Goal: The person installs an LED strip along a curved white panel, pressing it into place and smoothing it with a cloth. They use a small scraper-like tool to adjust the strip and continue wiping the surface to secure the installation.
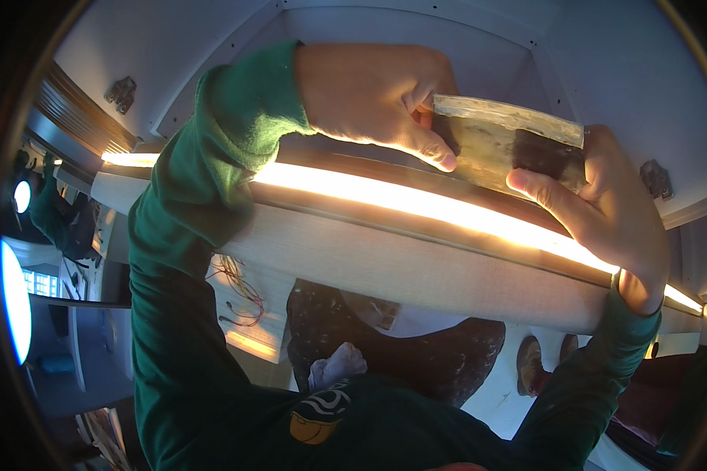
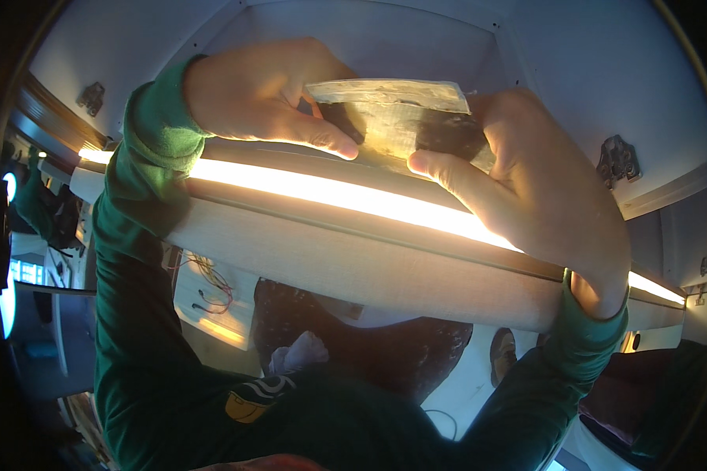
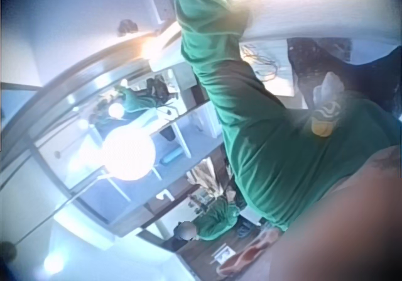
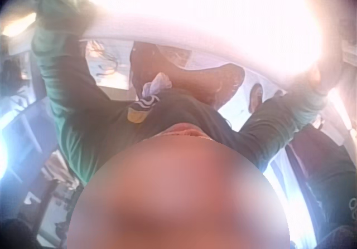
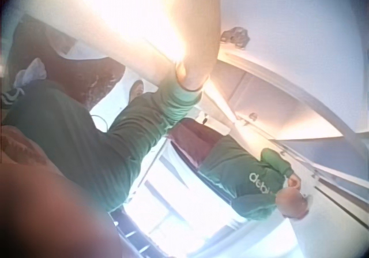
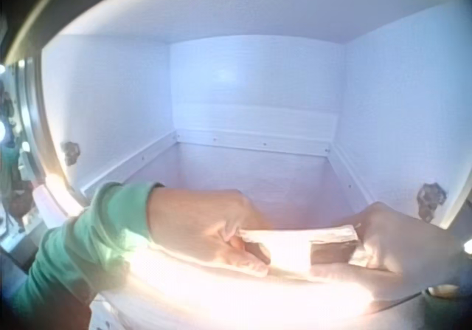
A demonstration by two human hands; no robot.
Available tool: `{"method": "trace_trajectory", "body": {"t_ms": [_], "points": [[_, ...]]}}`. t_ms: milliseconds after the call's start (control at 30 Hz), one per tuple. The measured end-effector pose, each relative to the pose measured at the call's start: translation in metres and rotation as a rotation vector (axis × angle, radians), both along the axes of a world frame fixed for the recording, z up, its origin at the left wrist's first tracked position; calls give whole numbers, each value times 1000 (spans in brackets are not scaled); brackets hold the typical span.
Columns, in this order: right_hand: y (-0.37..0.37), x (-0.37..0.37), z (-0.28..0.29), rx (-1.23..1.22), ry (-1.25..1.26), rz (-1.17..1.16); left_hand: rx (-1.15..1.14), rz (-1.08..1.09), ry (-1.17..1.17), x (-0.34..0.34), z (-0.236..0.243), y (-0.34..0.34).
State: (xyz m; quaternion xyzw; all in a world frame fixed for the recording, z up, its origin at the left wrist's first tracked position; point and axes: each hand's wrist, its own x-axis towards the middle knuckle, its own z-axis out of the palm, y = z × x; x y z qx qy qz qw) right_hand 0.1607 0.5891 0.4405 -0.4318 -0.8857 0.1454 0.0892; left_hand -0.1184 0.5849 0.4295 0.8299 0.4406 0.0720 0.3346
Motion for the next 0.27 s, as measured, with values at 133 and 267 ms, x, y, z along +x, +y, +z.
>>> {"method": "trace_trajectory", "body": {"t_ms": [133, 267], "points": [[1, 1, 1, 15, -31, 21, 24, -15, 13, 8, -2, -3], [3, 8, -1, 60, -11, 50, 30, 42, 7, 10, -2, -7]]}}
